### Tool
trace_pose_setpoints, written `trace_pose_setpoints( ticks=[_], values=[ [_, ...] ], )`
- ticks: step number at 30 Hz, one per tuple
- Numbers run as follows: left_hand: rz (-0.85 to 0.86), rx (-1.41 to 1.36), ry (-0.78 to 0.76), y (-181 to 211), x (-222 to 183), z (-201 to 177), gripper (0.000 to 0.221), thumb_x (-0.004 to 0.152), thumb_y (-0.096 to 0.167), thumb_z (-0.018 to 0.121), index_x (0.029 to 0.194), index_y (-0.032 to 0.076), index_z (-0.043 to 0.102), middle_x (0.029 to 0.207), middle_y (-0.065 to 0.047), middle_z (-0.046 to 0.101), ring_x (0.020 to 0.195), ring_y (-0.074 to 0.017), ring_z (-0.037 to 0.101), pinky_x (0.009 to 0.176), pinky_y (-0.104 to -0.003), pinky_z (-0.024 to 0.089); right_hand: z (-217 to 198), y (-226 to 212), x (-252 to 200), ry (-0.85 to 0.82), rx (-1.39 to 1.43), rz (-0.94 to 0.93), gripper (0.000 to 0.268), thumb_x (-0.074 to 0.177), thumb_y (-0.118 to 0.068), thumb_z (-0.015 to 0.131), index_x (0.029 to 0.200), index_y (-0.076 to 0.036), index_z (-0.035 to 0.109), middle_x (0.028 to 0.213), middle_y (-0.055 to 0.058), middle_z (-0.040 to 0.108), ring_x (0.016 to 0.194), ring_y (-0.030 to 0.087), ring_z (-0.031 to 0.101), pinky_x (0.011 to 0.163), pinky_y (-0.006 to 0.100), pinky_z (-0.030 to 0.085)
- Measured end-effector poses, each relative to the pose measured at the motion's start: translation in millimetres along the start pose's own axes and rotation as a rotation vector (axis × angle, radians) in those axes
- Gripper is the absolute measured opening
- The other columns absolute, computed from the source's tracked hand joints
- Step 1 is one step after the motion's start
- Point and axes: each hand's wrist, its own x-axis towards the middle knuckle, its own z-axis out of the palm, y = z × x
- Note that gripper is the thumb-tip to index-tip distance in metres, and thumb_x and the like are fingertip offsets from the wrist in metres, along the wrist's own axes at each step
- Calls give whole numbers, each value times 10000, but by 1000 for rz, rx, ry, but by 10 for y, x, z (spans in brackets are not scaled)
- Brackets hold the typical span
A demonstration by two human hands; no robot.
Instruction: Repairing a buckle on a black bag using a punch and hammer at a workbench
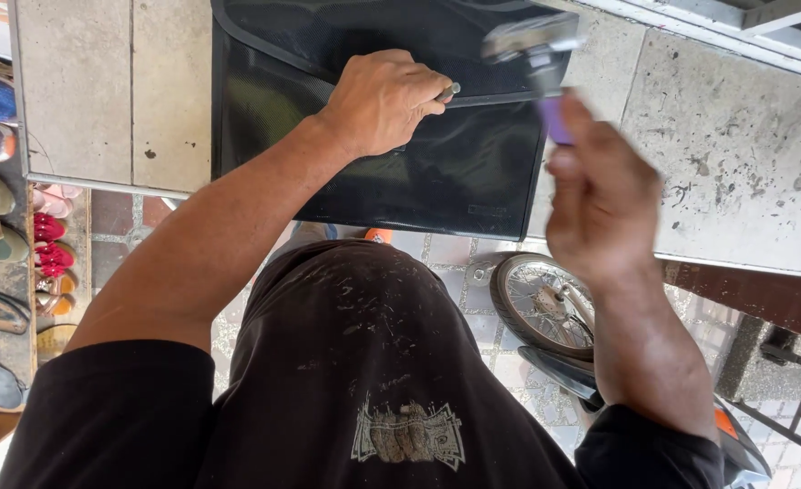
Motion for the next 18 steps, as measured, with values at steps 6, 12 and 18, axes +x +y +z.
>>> trace_pose_setpoints(
  ticks=[6, 12, 18],
  values=[
    [19, -1, -8, 33, 19, -95, 80, 963, 209, 811, 965, 215, 731, 815, 117, 735, 700, -190, 645, 404, -351, 433, 196, 168, -91, -76, -100, 91, 534, 1155, -89, 617, 1609, -295, 428, 944, 51, 628, 654, 233, 521, 565, 411, 482],
    [11, -21, 25, 34, -6, -45, 89, 978, 189, 793, 973, 250, 730, 857, 144, 760, 746, -166, 690, 467, -327, 491, 244, 171, -99, 426, 59, -195, 432, 1210, -185, 430, 1636, -209, 363, 793, 82, 521, 634, 188, 472, 599, 387, 403],
    [6, -35, 51, 26, -23, 6, 73, 967, 186, 791, 1015, 232, 761, 862, 132, 765, 726, -155, 661, 424, -322, 446, 138, 197, -171, 153, -99, -76, 346, 1212, -65, 554, 1554, -56, 511, 841, 66, 518, 629, 183, 428, 481, 333, 412]
  ],
)
